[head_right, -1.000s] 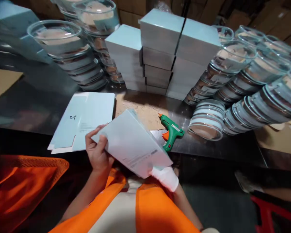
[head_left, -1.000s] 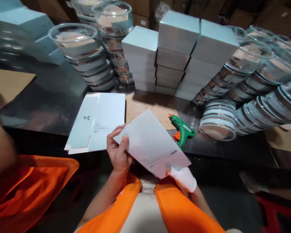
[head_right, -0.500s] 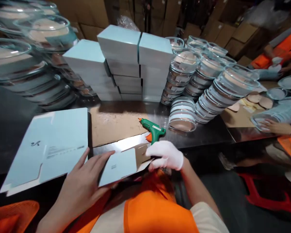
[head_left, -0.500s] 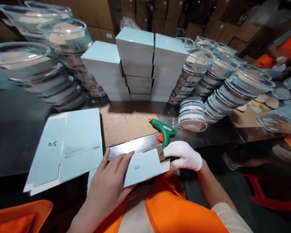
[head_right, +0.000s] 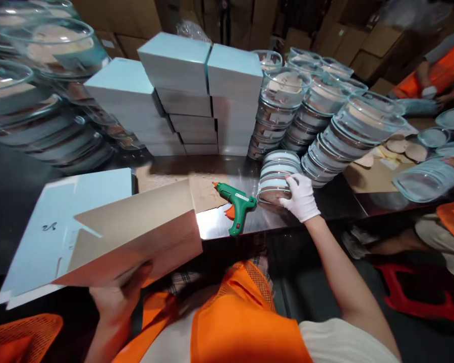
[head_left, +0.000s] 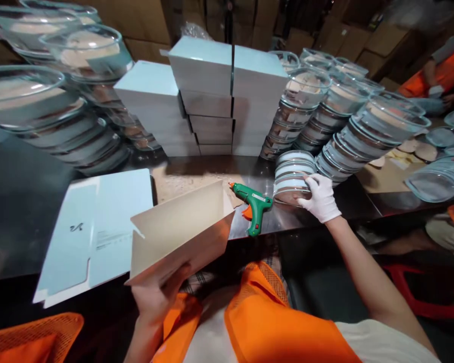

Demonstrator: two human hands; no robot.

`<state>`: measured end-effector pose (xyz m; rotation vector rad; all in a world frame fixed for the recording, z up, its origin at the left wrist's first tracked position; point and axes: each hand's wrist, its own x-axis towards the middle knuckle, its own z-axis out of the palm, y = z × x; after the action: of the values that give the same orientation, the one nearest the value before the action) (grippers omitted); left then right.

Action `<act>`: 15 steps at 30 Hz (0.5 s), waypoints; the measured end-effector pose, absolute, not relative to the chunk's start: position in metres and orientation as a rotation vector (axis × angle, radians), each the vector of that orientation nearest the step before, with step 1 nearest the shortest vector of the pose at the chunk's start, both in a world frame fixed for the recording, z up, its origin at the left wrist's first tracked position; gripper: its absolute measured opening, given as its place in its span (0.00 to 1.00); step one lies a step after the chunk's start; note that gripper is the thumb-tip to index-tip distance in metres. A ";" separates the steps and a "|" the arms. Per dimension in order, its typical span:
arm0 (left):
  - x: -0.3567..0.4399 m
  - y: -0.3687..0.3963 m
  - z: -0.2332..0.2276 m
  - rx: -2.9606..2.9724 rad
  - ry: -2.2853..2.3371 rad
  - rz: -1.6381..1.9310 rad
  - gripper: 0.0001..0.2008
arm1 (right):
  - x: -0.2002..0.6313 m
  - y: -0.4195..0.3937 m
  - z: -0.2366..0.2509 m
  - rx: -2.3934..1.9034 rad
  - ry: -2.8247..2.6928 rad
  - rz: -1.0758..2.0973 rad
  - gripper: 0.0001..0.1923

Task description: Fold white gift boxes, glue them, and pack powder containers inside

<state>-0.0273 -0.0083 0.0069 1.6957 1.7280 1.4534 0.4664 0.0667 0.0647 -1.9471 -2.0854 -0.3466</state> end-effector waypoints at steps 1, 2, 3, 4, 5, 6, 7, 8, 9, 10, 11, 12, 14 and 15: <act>-0.027 -0.007 0.005 1.687 1.745 1.443 0.27 | 0.463 0.068 0.071 -2.021 -2.093 -0.359 0.36; -0.027 -0.005 0.003 1.673 1.760 1.443 0.28 | 0.460 0.071 0.078 -2.105 -2.116 -0.357 0.37; -0.027 -0.004 0.001 1.654 1.773 1.454 0.30 | 0.456 0.074 0.085 -2.184 -2.146 -0.346 0.38; -0.026 -0.004 -0.002 1.629 1.787 1.464 0.30 | 0.453 0.077 0.092 -2.249 -2.180 -0.327 0.39; -0.024 -0.003 -0.005 1.597 1.803 1.478 0.31 | 0.449 0.080 0.099 -2.293 -2.210 -0.307 0.39; -0.023 -0.003 -0.008 1.560 1.817 1.494 0.31 | 0.445 0.082 0.105 -2.326 -2.230 -0.293 0.38; -0.021 -0.004 -0.011 1.529 1.822 1.504 0.31 | 0.441 0.083 0.109 -2.353 -2.241 -0.282 0.37; -0.021 -0.004 -0.014 1.504 1.817 1.513 0.30 | 0.437 0.082 0.113 -2.379 -2.236 -0.270 0.37; -0.021 -0.005 -0.017 1.491 1.800 1.523 0.28 | 0.433 0.081 0.115 -2.415 -2.209 -0.249 0.37; -0.021 -0.006 -0.020 1.489 1.778 1.532 0.27 | 0.430 0.077 0.115 -2.466 -2.159 -0.210 0.38; -0.023 -0.007 -0.022 1.499 1.755 1.540 0.26 | 0.428 0.073 0.114 -2.517 -2.085 -0.154 0.41; -0.025 -0.008 -0.024 1.520 1.735 1.541 0.25 | 0.427 0.067 0.112 -2.554 -1.994 -0.091 0.43; -0.033 -0.010 -0.028 1.578 1.703 1.527 0.22 | 0.427 0.051 0.104 -2.529 -1.830 -0.010 0.47; -0.037 -0.011 -0.029 1.610 1.684 1.516 0.21 | 0.428 0.043 0.099 -2.465 -1.781 -0.010 0.48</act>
<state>-0.0368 -0.0105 -0.0289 1.6098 1.6837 1.5158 0.4278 0.0425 0.0995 -2.4646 -1.7808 -0.0097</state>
